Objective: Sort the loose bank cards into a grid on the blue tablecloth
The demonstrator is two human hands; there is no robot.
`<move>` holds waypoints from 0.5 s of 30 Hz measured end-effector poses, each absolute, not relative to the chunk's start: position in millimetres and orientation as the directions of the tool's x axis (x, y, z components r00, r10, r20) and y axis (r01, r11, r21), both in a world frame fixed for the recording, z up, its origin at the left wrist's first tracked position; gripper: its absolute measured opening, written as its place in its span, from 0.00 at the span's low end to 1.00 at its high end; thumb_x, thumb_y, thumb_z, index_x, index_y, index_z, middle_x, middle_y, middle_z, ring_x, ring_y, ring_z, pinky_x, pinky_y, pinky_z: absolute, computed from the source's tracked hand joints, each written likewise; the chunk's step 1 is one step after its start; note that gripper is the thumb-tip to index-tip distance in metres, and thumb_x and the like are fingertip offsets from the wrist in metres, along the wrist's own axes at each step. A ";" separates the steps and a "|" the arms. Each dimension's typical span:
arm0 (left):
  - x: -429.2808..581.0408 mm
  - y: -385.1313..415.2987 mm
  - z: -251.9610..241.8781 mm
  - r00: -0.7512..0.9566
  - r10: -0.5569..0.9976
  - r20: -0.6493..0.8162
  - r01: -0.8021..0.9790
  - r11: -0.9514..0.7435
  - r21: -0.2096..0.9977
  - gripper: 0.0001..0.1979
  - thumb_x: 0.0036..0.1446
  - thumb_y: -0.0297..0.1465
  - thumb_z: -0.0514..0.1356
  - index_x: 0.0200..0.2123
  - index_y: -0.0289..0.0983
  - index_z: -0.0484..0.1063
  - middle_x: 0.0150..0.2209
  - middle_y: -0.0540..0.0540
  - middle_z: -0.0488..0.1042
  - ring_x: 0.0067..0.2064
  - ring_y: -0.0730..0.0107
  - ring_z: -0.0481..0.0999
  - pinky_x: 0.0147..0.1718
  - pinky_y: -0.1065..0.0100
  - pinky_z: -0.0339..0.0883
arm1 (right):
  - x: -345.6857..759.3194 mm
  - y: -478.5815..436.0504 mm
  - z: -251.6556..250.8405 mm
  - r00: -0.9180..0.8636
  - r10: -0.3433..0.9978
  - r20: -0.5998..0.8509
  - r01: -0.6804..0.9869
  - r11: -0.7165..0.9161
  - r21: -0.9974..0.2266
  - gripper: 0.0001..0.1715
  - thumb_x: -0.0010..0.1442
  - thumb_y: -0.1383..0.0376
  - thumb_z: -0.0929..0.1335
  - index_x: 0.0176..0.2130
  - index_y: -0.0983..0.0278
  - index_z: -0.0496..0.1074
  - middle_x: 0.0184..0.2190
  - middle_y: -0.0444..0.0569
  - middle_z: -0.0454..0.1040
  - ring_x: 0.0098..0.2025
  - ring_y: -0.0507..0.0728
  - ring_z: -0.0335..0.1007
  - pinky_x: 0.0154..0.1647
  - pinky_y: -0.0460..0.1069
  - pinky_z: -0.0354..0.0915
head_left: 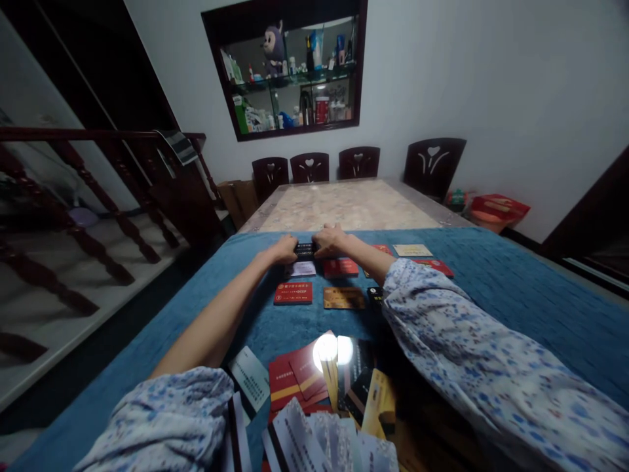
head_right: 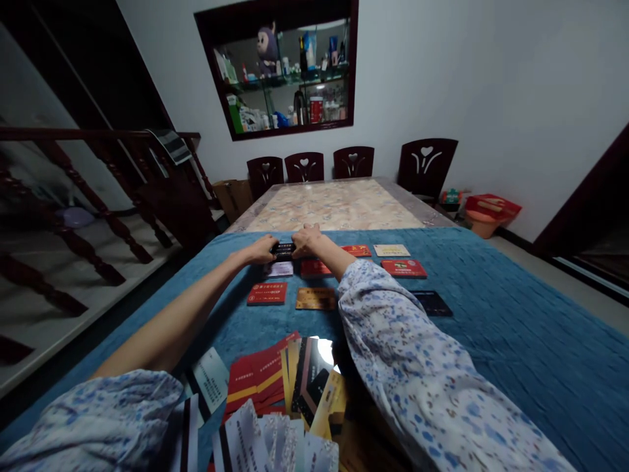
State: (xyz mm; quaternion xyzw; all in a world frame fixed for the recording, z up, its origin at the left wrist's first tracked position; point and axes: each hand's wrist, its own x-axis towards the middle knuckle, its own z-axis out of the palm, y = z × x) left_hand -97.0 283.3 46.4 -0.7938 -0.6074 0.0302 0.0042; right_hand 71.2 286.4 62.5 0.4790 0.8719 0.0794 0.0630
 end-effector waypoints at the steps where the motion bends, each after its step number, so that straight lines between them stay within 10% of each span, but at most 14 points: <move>1: -97.4 284.8 44.9 0.258 0.965 -0.050 0.965 -0.260 -0.041 0.19 0.48 0.25 0.60 0.46 0.34 0.71 0.51 0.41 0.71 0.51 0.59 0.72 0.50 0.67 0.68 | 69.4 287.5 62.2 -0.531 0.847 -0.041 0.825 0.527 0.203 0.27 0.55 0.55 0.67 0.51 0.63 0.74 0.49 0.60 0.75 0.57 0.70 0.62 0.56 0.66 0.57; 15: -100.6 302.9 41.2 0.273 0.952 -0.139 0.961 -0.276 0.002 0.14 0.45 0.23 0.59 0.38 0.34 0.75 0.37 0.45 0.78 0.40 0.63 0.76 0.40 0.71 0.71 | 49.9 311.1 56.1 -0.449 0.888 -0.104 0.871 0.461 0.173 0.28 0.47 0.60 0.70 0.50 0.62 0.76 0.51 0.59 0.75 0.56 0.70 0.67 0.55 0.65 0.62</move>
